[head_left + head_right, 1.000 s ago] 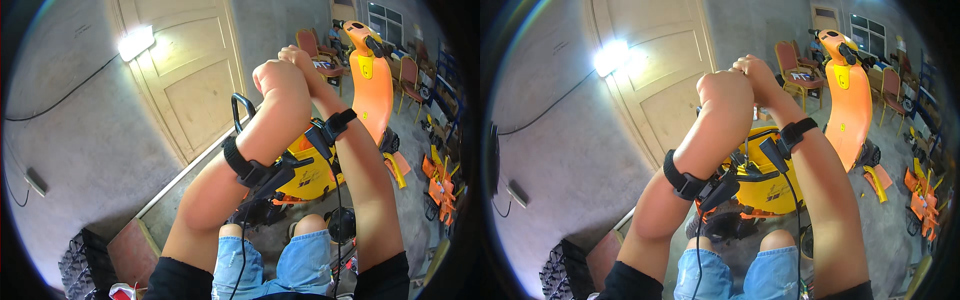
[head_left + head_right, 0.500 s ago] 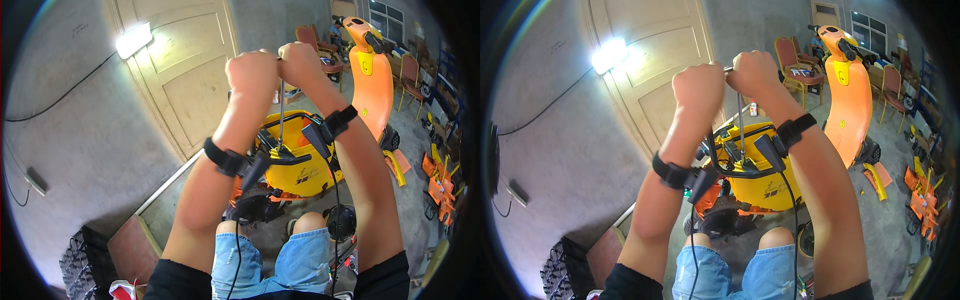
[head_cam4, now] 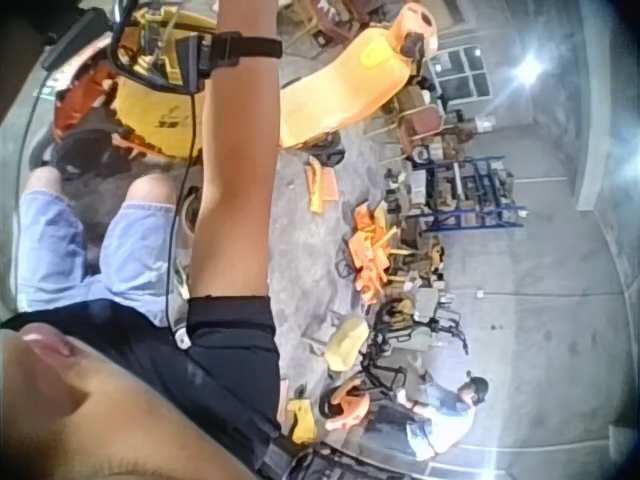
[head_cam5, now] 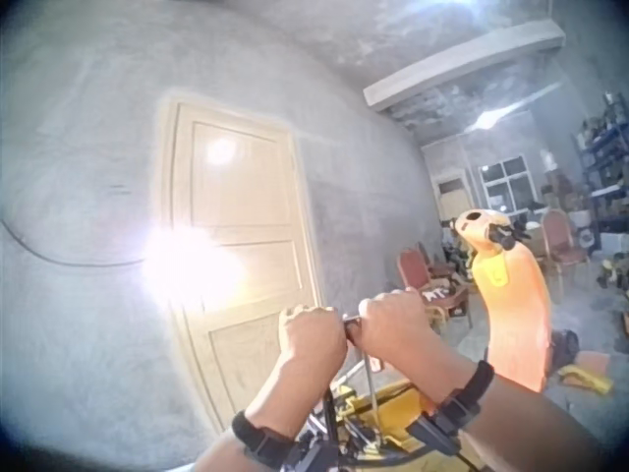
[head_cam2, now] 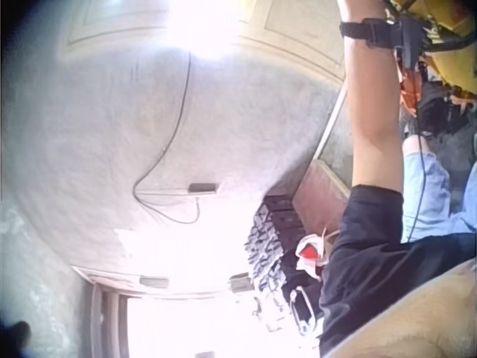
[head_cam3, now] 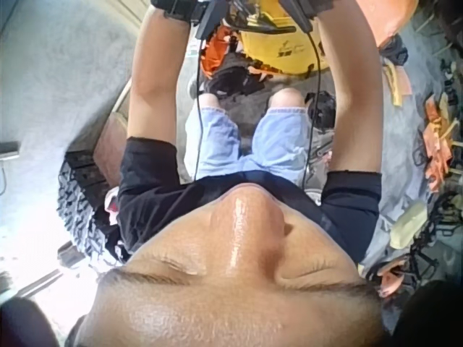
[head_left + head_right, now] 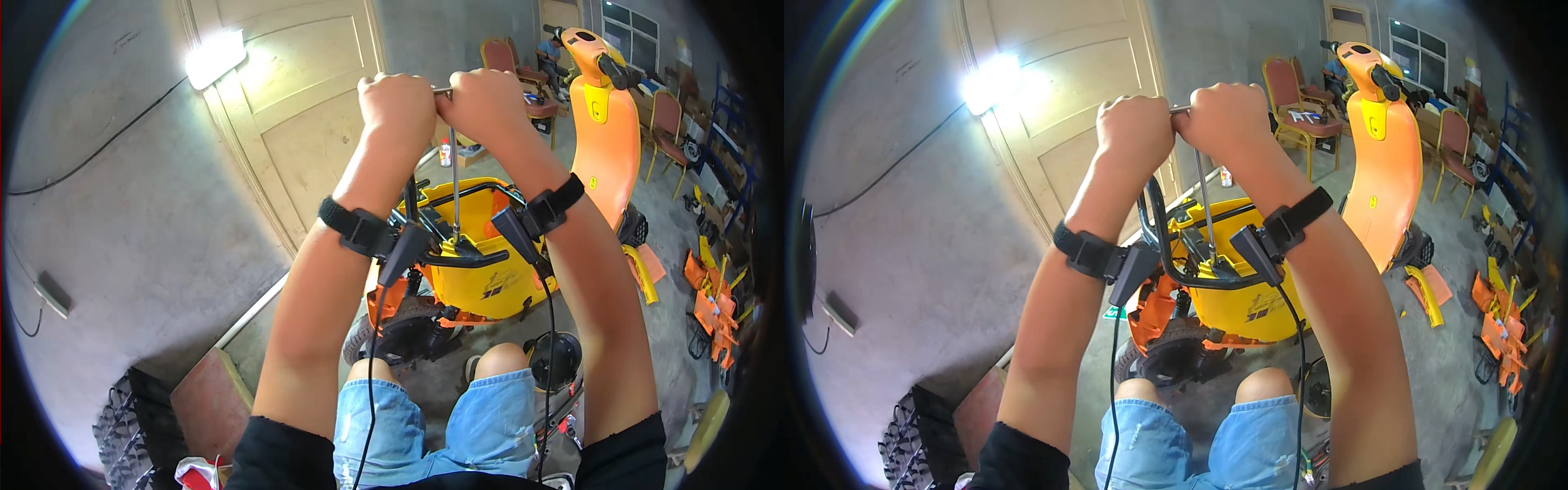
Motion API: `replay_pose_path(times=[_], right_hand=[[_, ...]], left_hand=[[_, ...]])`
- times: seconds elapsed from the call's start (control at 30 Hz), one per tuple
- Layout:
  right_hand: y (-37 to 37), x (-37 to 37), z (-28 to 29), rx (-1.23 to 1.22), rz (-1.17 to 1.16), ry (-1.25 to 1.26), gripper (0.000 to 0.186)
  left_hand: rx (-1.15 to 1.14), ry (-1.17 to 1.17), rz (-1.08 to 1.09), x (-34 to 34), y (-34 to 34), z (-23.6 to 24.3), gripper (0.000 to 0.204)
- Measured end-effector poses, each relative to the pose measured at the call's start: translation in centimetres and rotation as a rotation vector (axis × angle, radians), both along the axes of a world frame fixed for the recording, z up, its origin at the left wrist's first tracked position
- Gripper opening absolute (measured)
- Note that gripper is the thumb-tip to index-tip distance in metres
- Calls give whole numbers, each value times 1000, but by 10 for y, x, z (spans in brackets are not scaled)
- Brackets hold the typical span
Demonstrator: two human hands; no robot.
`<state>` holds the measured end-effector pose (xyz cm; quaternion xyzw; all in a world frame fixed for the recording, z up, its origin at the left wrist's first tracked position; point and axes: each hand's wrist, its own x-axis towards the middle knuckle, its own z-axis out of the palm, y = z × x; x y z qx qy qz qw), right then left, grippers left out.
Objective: Using various tools to work on the internal components of a yellow electric scooter.
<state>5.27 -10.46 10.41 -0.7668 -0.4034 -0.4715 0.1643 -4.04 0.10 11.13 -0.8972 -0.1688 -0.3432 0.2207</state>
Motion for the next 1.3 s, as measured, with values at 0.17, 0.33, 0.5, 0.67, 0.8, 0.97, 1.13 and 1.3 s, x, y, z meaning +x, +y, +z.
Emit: replay_pose_path(times=[0.17, 0.33, 0.5, 0.67, 0.8, 0.97, 1.13, 1.3], right_hand=[[-12, -1, 1, -62, -22, -27, 38], [-29, 4, 15, -249, 74, -13, 37], [-29, 3, 13, -205, 109, 17, 37], [-25, -3, 3, -106, -3, -15, 37], [-22, -17, 9, -98, -50, -17, 34], [-23, -53, 10, -139, -62, 50, 26], [-21, -66, -1, -76, -186, -5, 18], [-18, -59, -3, -65, -193, -54, 17]], left_hand=[[58, -271, -205, 16, -3, -18, 13], [73, -311, -225, 19, -7, -23, 12], [111, -364, -207, 21, -10, -22, 13], [78, -346, -303, 22, 0, -20, 11], [10, -316, -321, 20, 7, -19, 13], [-9, -347, -433, 17, 15, -18, 13], [-66, -351, -679, 19, 23, -17, 14], [-109, -326, -650, 20, 22, -17, 14]])
